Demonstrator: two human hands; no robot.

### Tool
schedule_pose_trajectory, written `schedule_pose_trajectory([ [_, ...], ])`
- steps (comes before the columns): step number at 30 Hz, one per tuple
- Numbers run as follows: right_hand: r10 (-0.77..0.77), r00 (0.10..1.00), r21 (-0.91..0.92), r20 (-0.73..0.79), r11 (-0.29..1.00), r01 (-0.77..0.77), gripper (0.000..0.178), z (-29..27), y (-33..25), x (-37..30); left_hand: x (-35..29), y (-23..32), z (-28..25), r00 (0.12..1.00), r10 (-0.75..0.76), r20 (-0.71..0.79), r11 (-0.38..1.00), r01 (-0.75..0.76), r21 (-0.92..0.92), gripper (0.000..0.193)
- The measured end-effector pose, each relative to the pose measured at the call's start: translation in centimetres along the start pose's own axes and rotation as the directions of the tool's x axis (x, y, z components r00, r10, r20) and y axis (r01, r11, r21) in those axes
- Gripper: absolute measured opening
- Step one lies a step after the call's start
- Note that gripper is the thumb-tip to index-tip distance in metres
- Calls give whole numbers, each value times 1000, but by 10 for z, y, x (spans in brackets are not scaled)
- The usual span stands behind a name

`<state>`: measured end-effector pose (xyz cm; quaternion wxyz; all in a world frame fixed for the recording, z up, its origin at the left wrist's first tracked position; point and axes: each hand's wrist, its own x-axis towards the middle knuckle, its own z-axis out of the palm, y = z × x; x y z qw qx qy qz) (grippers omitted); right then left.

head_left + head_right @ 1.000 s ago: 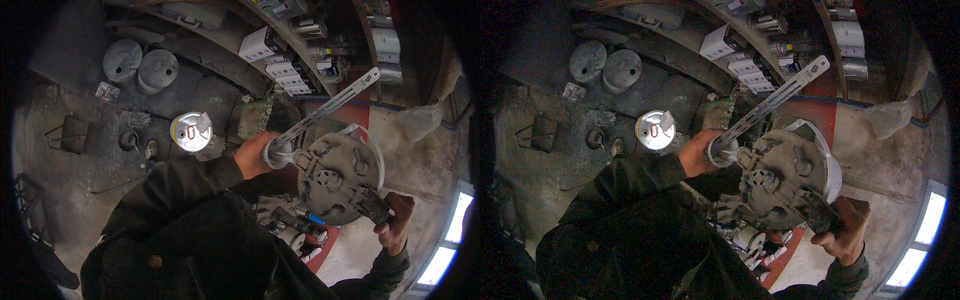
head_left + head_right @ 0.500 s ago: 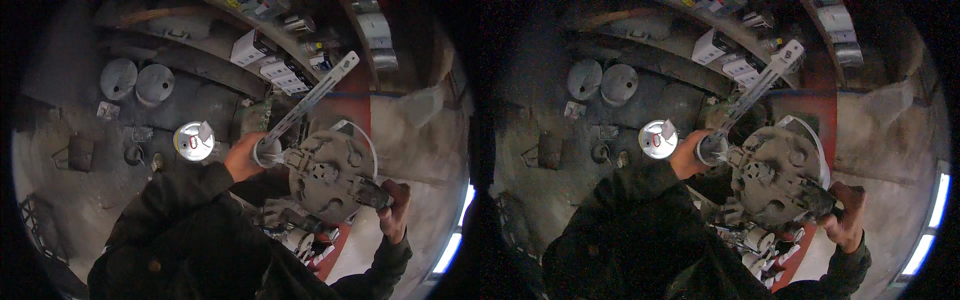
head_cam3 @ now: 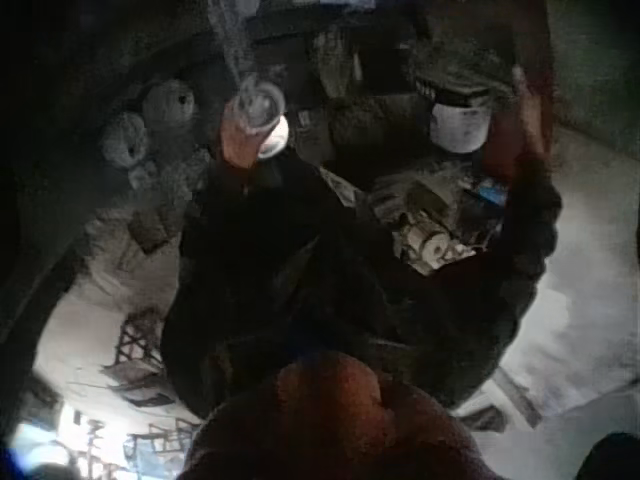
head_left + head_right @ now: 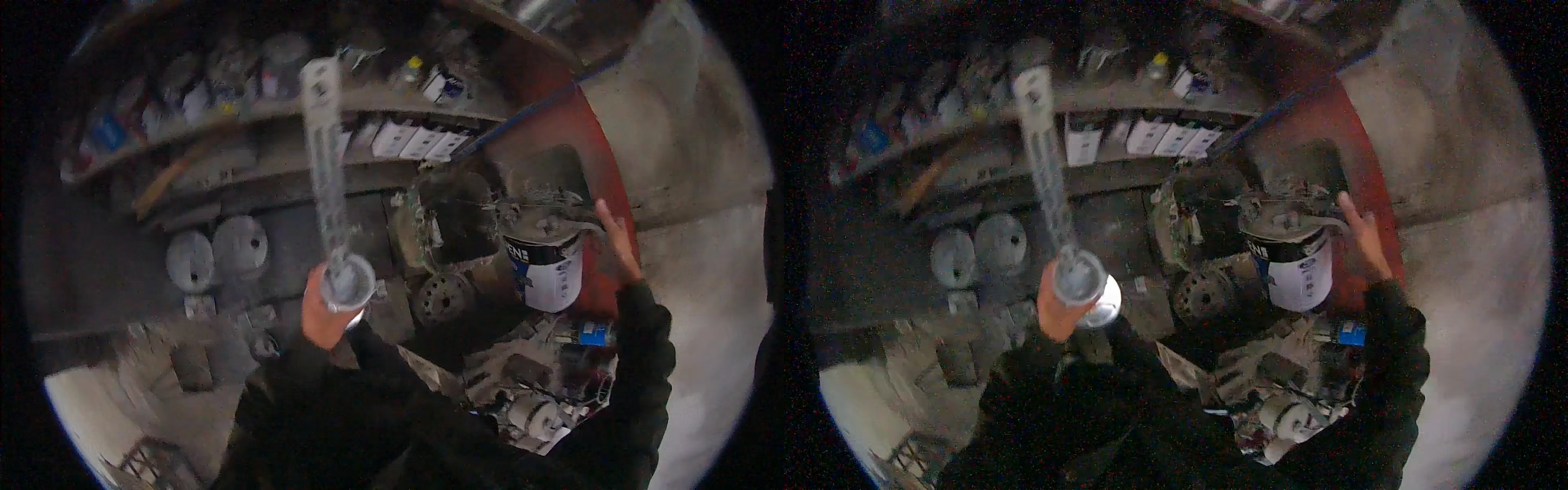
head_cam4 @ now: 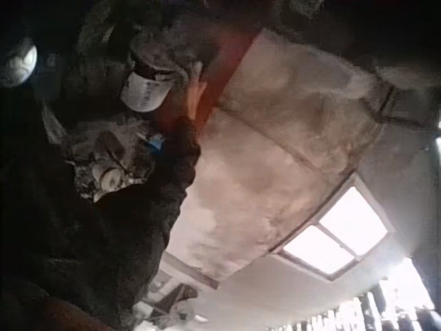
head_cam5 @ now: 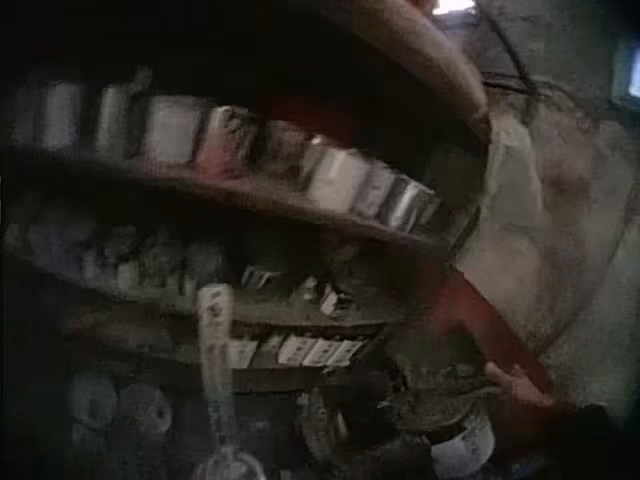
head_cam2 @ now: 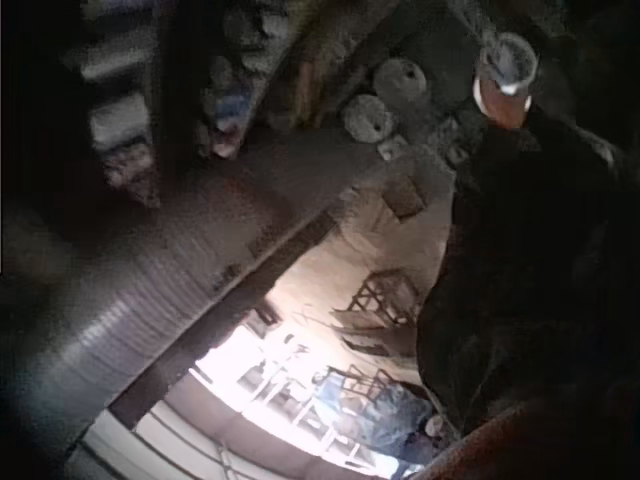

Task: The person pours a gray liquid from a bucket into a small plastic cup using a stick, then adds a small amount of liquid from a red-capped bottle and stirs the mixture. They continue to add more liquid from a metal can and stir repeatedly, occasionally scraping the sides of the cup.

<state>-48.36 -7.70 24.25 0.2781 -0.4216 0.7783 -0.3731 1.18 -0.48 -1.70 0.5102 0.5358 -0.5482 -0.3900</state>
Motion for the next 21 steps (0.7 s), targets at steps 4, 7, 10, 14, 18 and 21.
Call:
schedule_pose_trajectory([
  [4, 36, 991, 21, 129, 999, -39, 54, -12, 75, 91, -1, -3, -8, 998, 39, -53, 984, -29, 178, 95],
  [7, 44, 999, 155, -19, 987, -40, 50, 2, 87, 127, 3, 14, -13, 998, -39, -56, 991, 46, 129, 103],
  [10, -30, 989, 399, -143, 913, 86, 48, 26, 87, 168, 4, 20, -10, 996, -3, -84, 970, 23, 242, 108],
  [14, -161, 965, 547, -205, 799, 250, 38, 87, 57, 218, -1, 23, -10, 982, 113, -152, 896, -35, 442, 107],
  [18, -226, 918, 551, -325, 744, 378, 37, 150, 9, 261, -6, 43, -2, 927, -57, -370, 964, 148, 221, 107],
  [21, -324, 824, 310, -464, 812, 494, 55, 184, 20, 337, -1, 73, 10, 896, -145, -421, 977, 197, 83, 108],
])
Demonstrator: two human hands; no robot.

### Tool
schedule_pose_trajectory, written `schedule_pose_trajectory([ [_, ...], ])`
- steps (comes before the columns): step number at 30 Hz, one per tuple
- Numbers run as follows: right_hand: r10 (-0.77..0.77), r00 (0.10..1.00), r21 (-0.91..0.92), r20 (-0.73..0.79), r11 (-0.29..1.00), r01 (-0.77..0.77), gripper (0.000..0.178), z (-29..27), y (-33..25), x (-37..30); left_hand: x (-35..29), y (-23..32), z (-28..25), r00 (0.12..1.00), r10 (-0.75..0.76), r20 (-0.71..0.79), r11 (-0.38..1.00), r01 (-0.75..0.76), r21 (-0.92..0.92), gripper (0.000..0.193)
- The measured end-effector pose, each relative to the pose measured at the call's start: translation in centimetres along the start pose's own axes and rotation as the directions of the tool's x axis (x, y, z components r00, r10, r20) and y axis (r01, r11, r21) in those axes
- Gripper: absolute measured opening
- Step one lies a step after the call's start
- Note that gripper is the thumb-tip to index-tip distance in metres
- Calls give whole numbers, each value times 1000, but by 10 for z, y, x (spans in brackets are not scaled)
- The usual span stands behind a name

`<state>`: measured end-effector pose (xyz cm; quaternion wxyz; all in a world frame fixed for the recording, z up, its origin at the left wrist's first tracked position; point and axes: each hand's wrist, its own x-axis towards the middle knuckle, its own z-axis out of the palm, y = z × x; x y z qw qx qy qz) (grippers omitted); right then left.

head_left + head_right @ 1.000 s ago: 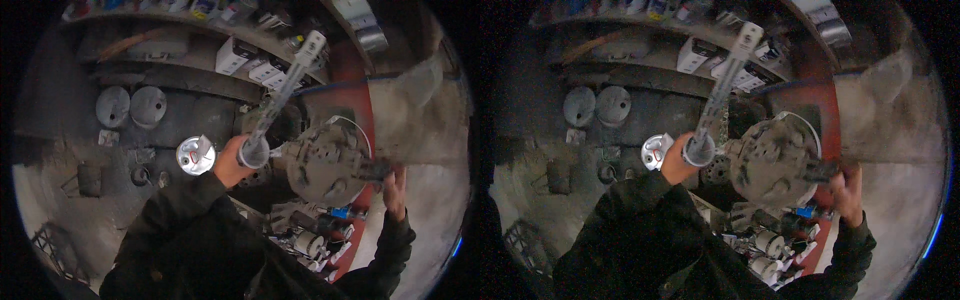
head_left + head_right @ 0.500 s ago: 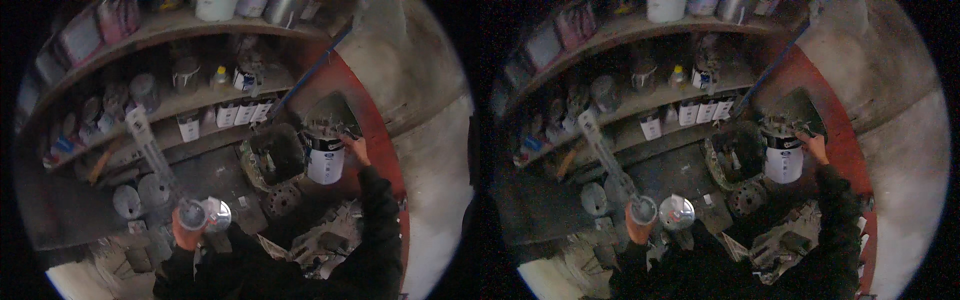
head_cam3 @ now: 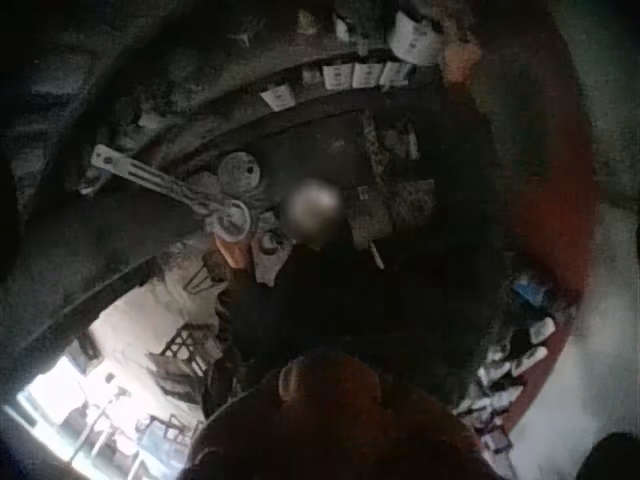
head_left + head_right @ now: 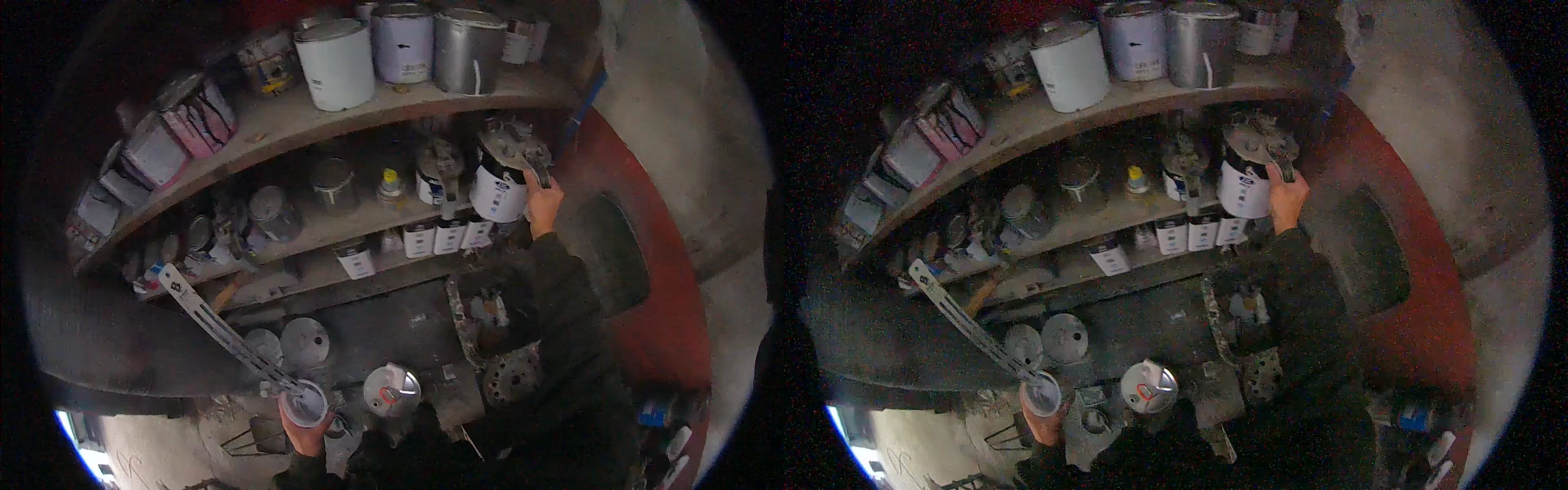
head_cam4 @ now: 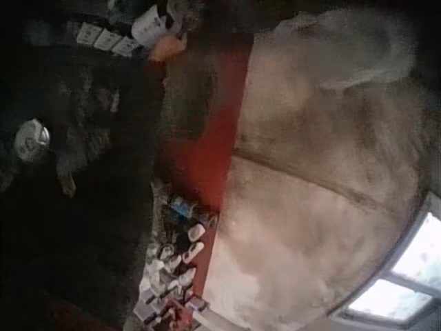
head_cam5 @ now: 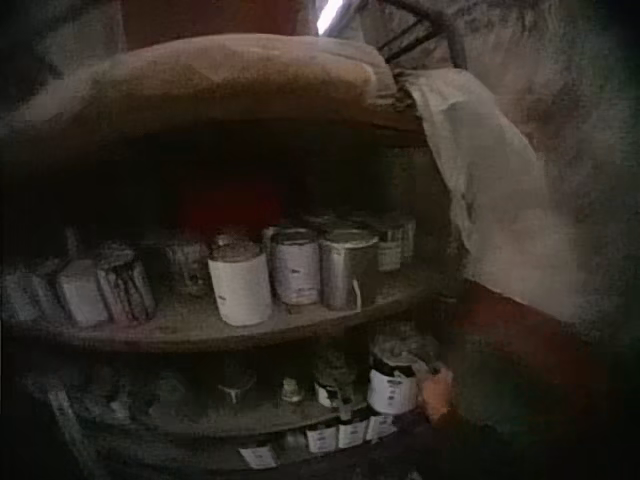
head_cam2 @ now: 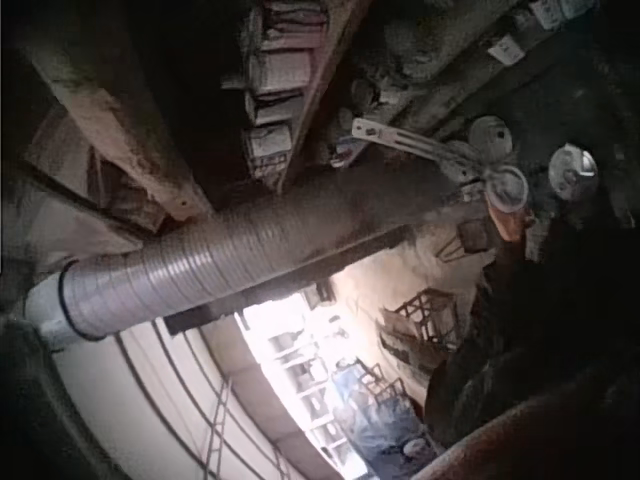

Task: The person pours a gray liquid from a bucket into a small plastic cup using a stick, then adds a small amount of liquid from a red-capped bottle and stirs the mixture. They continue to add more liquid from a metal can and stir repeatedly, occasionally scraping the sides of the cup.

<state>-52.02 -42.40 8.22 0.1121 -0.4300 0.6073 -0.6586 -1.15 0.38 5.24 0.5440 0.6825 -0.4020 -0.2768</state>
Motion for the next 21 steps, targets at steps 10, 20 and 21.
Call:
schedule_pose_trajectory([
  [10, -89, 996, -205, -9, 975, 86, 74, 41, 84, 47, -16, 39, -12, 999, -35, -1, 935, 33, 354, 96],
  [20, -203, 306, 240, 930, 967, -89, 60, -8, -268, -241, 9, 37, -2, 857, 187, 481, 976, -218, 10, 95],
  [21, -206, 182, 216, 961, 976, -34, 72, -15, -298, -267, 10, 35, 2, 814, 278, 510, 958, -277, -81, 81],
])
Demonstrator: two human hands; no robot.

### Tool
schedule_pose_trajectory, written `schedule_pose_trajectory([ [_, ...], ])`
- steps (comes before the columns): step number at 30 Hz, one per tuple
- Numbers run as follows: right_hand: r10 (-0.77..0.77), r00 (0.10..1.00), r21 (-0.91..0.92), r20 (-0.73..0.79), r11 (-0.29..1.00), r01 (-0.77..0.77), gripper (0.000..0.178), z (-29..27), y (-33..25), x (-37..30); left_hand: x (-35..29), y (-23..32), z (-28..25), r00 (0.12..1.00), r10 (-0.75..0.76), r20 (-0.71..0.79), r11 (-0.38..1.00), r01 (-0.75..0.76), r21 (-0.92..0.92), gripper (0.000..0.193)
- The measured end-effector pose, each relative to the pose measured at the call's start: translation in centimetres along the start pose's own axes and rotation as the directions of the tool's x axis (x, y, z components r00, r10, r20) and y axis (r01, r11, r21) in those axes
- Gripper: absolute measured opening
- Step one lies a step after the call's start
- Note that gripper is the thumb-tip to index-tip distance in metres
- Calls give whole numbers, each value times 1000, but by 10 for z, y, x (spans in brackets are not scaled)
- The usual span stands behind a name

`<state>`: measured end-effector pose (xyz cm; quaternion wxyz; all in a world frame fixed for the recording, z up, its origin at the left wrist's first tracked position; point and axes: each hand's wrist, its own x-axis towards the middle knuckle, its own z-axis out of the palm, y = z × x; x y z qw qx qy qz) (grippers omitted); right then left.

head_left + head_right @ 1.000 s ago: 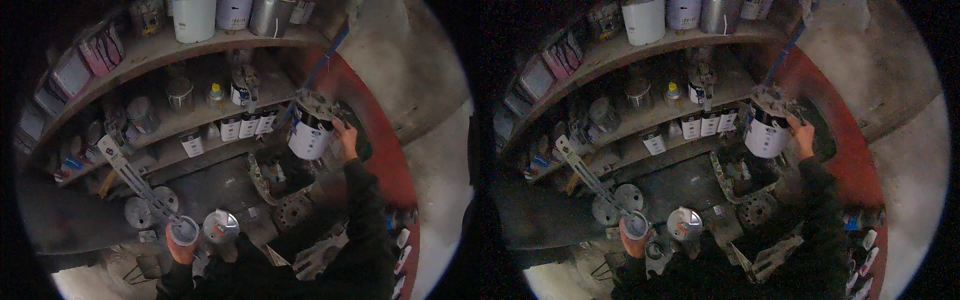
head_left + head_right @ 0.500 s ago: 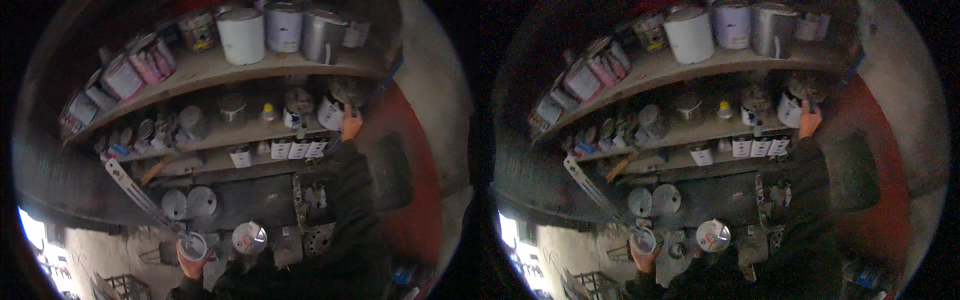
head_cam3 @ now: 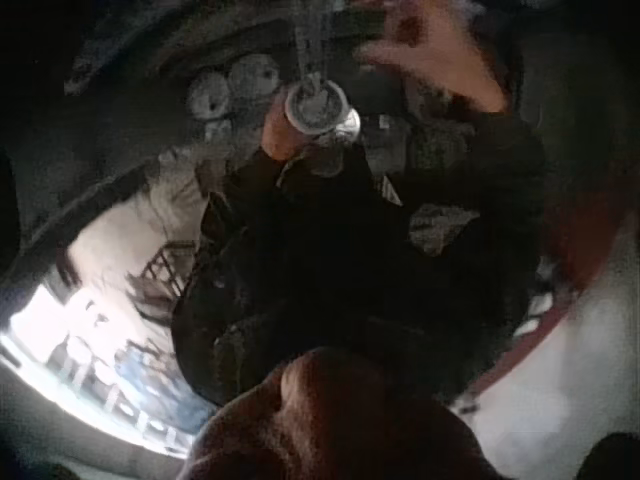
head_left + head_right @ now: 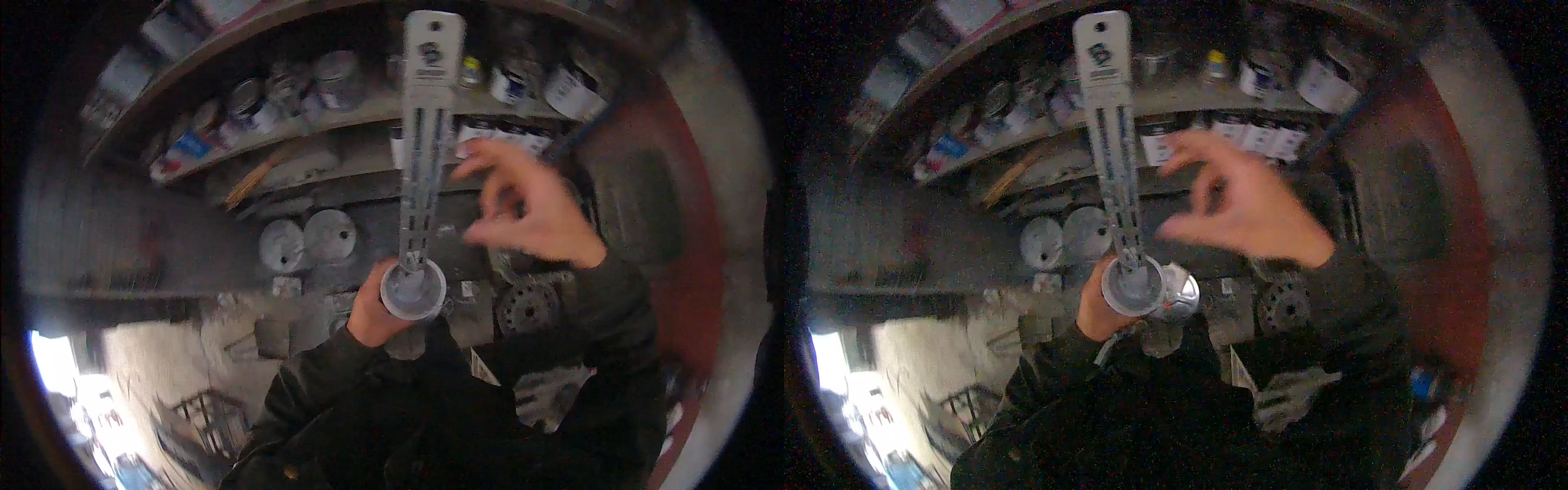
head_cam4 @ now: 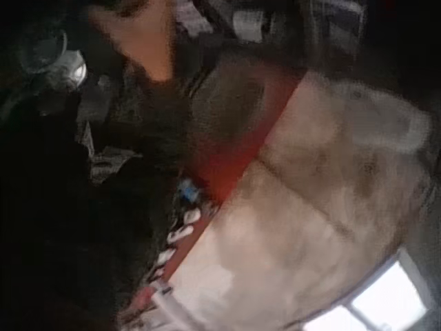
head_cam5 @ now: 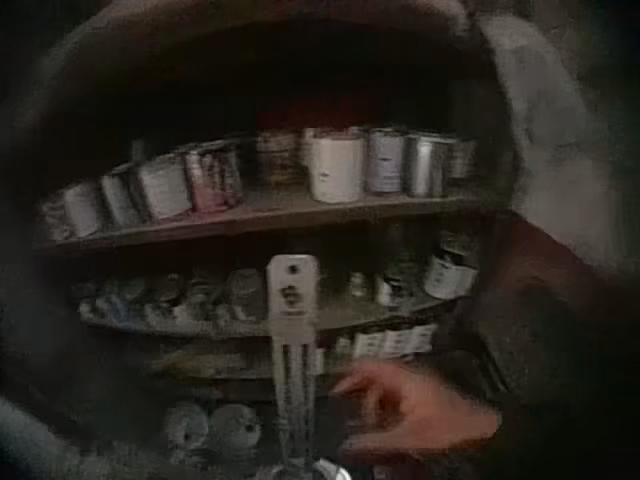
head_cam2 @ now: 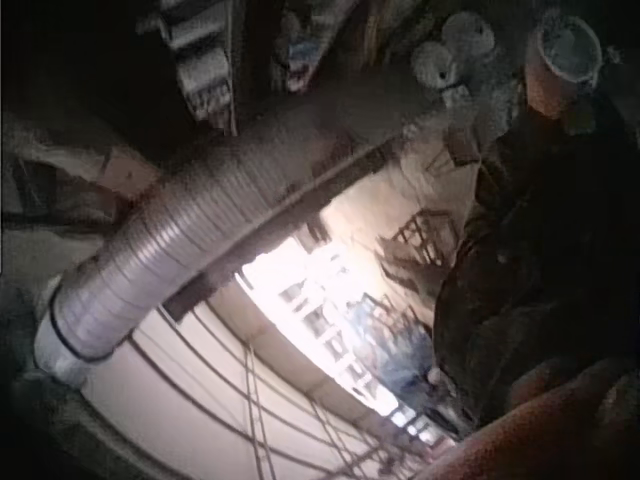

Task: The person pours a gray liquid from a bucket into a small plastic cup using a stick, then adds a small amount of liquid from a red-capped bottle and stirs the mixture. They continue to add more liquid from a metal can and stir repeatedly, occasionally scraping the sides of the cup.

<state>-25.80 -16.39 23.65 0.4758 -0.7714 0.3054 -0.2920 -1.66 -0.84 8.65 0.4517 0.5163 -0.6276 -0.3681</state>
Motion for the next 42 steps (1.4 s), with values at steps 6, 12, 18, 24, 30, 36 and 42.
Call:
schedule_pose_trajectory([
  [6, -118, 993, -461, -21, 882, 95, 20, 74, -61, -75, -15, -1, 4, 900, 68, 431, 932, 97, -350, 80],
  [12, -52, 957, -546, -286, 829, -118, 19, 154, -117, -214, -71, 26, 15, 827, 205, 523, 916, 27, -401, 76],
  [18, -45, 855, -538, -517, 794, -284, 24, 255, -158, -318, -143, 41, 35, 676, 265, 688, 883, 118, -455, 75],
  [24, 21, 763, -540, -646, 694, -476, 27, 344, -205, -442, -244, 64, 90, 499, 384, 777, 864, 104, -493, 77],
  [30, 26, 561, -431, -827, 611, -664, 30, 450, -252, -613, -422, 93, 168, 308, 487, 817, 844, 76, -531, 78],
  [36, -16, 278, -247, -960, 510, -824, 25, 558, -291, -788, -636, 114, 251, 170, 434, 885, 846, 262, -465, 78],
  [42, -41, 113, -117, -993, 539, -834, 29, 633, -319, -906, -755, 159, 294, 13, 412, 911, 878, 262, -400, 77],
])
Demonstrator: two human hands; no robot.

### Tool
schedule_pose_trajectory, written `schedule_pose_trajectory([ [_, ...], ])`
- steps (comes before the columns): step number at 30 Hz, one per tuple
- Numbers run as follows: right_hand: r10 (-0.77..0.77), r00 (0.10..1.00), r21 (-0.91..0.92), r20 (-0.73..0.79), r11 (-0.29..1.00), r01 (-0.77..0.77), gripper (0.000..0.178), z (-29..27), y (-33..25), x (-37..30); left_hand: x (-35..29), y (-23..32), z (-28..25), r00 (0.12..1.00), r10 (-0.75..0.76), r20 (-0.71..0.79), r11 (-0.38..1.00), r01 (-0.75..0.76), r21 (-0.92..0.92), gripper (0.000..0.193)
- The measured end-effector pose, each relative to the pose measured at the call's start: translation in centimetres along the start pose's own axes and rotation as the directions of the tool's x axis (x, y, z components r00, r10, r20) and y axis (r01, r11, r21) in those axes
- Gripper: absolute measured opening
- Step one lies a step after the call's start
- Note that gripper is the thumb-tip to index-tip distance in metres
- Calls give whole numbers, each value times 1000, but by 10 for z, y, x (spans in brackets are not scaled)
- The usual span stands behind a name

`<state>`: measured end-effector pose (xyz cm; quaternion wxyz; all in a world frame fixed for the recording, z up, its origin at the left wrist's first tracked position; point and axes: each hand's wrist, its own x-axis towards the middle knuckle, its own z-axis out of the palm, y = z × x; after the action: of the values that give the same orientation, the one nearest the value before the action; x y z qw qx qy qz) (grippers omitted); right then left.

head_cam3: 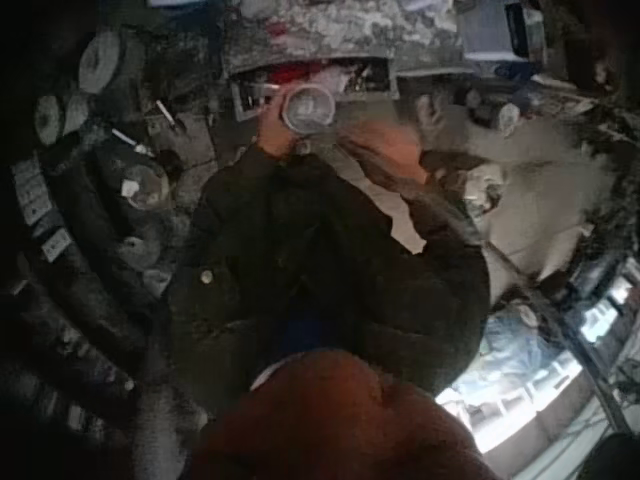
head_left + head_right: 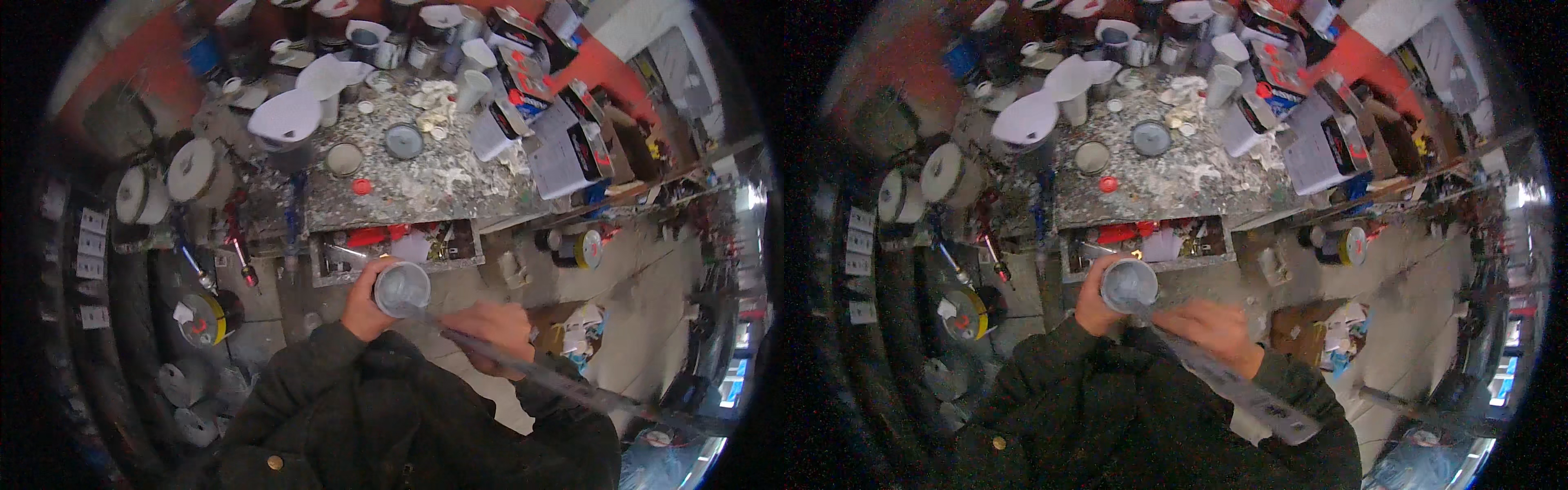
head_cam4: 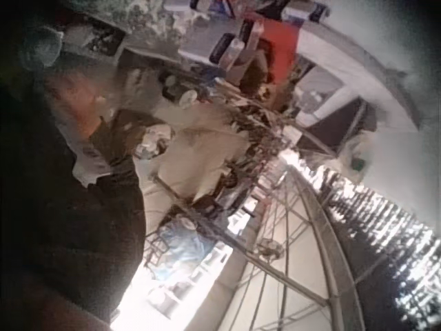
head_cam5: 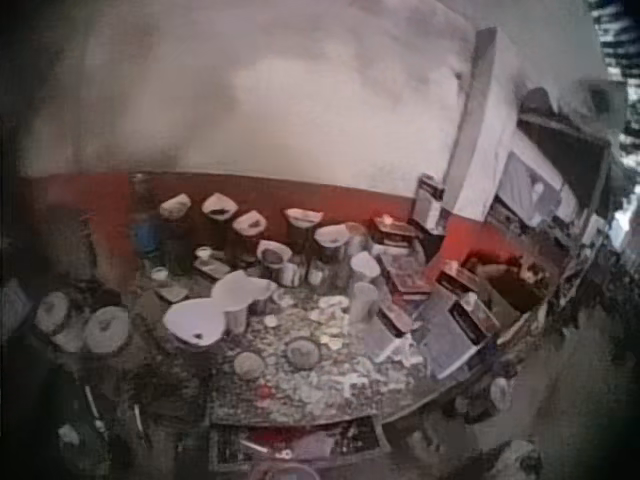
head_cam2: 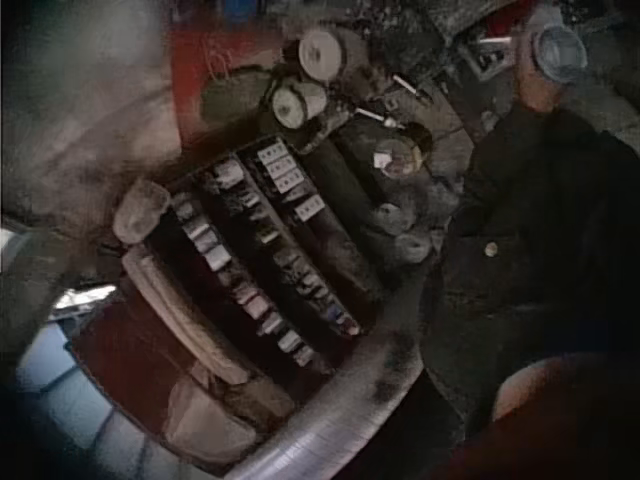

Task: The person pours a gray liquid from a bucket into a small plastic cup using a stick, then adds a small amount of liquid from a red-capped bottle and stirs the mixture. They continue to add more liquid from a metal can and stir repeatedly, occasionally scraping the sides of the cup.

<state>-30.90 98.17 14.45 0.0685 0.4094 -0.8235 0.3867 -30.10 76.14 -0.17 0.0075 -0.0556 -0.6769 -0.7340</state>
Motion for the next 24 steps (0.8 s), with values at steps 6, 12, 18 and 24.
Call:
schedule_pose_trajectory([
  [6, 23, 990, -9, -137, 1000, -25, 29, -25, 53, -27, 45, -12, 47, 993, -10, 118, 997, 0, 83, 75],
  [12, 213, 967, 20, -139, 977, -213, 23, -45, 90, -17, 88, -35, 67, 983, -47, 176, 998, 40, 42, 72],
  [18, 590, 806, 82, -53, 807, -585, 22, -62, 166, 17, 135, -48, 82, 930, -39, 365, 991, -11, 133, 85],
  [24, 695, 665, 199, -275, 717, -668, 36, -113, 293, 63, 181, -57, 79, 943, -115, 313, 993, 102, 57, 81],
])
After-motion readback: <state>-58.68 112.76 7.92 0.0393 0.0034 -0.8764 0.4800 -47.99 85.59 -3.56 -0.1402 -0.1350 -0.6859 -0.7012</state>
